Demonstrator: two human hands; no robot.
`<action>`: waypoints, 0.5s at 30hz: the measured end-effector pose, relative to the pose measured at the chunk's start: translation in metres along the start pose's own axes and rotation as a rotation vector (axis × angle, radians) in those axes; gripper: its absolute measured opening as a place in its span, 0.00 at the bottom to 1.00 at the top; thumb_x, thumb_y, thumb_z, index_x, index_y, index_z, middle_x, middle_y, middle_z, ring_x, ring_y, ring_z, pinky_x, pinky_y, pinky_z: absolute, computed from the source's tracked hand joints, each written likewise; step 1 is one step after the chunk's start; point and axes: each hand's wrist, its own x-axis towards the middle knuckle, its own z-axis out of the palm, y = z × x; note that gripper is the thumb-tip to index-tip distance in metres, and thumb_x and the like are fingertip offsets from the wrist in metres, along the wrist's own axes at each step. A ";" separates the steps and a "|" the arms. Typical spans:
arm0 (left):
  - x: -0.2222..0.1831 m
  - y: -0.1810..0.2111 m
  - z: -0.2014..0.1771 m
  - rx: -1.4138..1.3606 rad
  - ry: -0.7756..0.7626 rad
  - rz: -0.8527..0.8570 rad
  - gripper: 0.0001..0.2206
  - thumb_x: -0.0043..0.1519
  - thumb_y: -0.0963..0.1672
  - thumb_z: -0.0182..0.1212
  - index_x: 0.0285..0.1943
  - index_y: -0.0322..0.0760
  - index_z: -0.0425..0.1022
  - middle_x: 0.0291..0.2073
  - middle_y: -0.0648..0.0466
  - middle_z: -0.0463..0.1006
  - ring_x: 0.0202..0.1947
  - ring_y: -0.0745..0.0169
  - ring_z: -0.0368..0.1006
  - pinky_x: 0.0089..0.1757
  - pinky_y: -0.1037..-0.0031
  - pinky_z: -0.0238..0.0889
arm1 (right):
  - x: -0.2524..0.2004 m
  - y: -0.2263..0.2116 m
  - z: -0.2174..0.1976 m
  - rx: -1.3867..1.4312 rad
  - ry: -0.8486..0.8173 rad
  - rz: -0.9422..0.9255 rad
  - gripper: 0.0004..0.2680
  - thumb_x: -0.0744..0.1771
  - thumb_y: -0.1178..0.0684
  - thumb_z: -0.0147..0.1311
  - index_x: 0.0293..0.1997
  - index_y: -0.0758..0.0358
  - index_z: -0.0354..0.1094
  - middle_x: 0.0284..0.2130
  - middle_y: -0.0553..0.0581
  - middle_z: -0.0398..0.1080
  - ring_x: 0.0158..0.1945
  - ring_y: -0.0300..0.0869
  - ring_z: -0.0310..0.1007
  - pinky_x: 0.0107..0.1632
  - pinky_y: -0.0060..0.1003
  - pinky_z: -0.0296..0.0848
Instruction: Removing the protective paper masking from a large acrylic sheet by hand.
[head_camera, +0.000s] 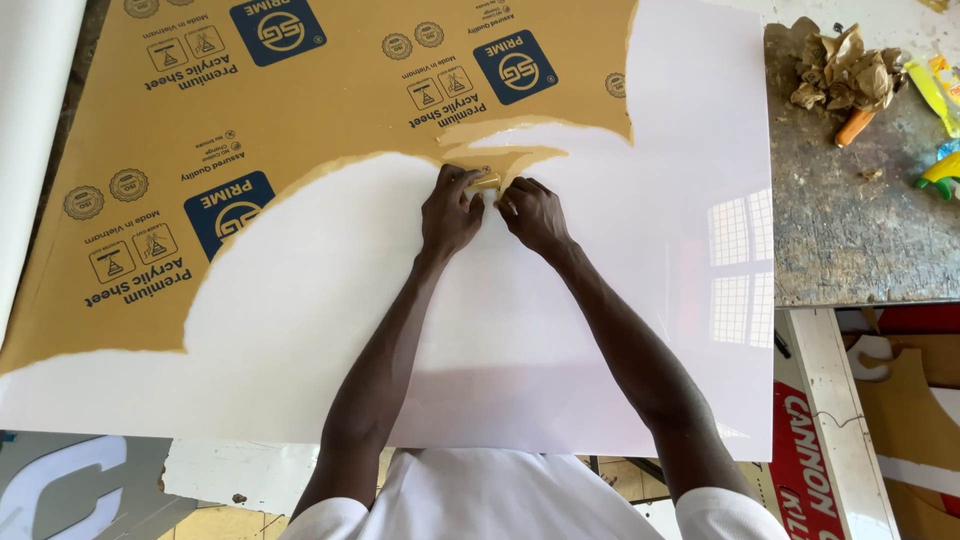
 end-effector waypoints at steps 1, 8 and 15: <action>0.002 0.001 -0.001 0.000 0.004 0.000 0.15 0.70 0.43 0.65 0.66 0.50 0.81 0.52 0.60 0.74 0.45 0.57 0.83 0.53 0.52 0.82 | 0.000 0.000 0.002 0.000 0.000 -0.004 0.08 0.70 0.52 0.65 0.32 0.57 0.75 0.29 0.51 0.72 0.37 0.49 0.80 0.32 0.45 0.78; 0.003 0.006 -0.001 0.175 -0.011 0.060 0.14 0.71 0.43 0.68 0.66 0.44 0.83 0.57 0.56 0.73 0.53 0.50 0.83 0.53 0.51 0.83 | 0.002 0.003 0.009 -0.025 0.067 0.032 0.05 0.70 0.55 0.66 0.35 0.56 0.77 0.31 0.52 0.74 0.37 0.51 0.80 0.33 0.46 0.79; 0.006 -0.005 0.012 0.230 -0.018 0.046 0.09 0.74 0.46 0.67 0.61 0.47 0.85 0.53 0.59 0.73 0.58 0.53 0.81 0.54 0.54 0.82 | -0.004 -0.013 -0.017 0.169 0.001 0.104 0.02 0.69 0.57 0.68 0.41 0.54 0.82 0.38 0.51 0.77 0.43 0.51 0.83 0.38 0.48 0.82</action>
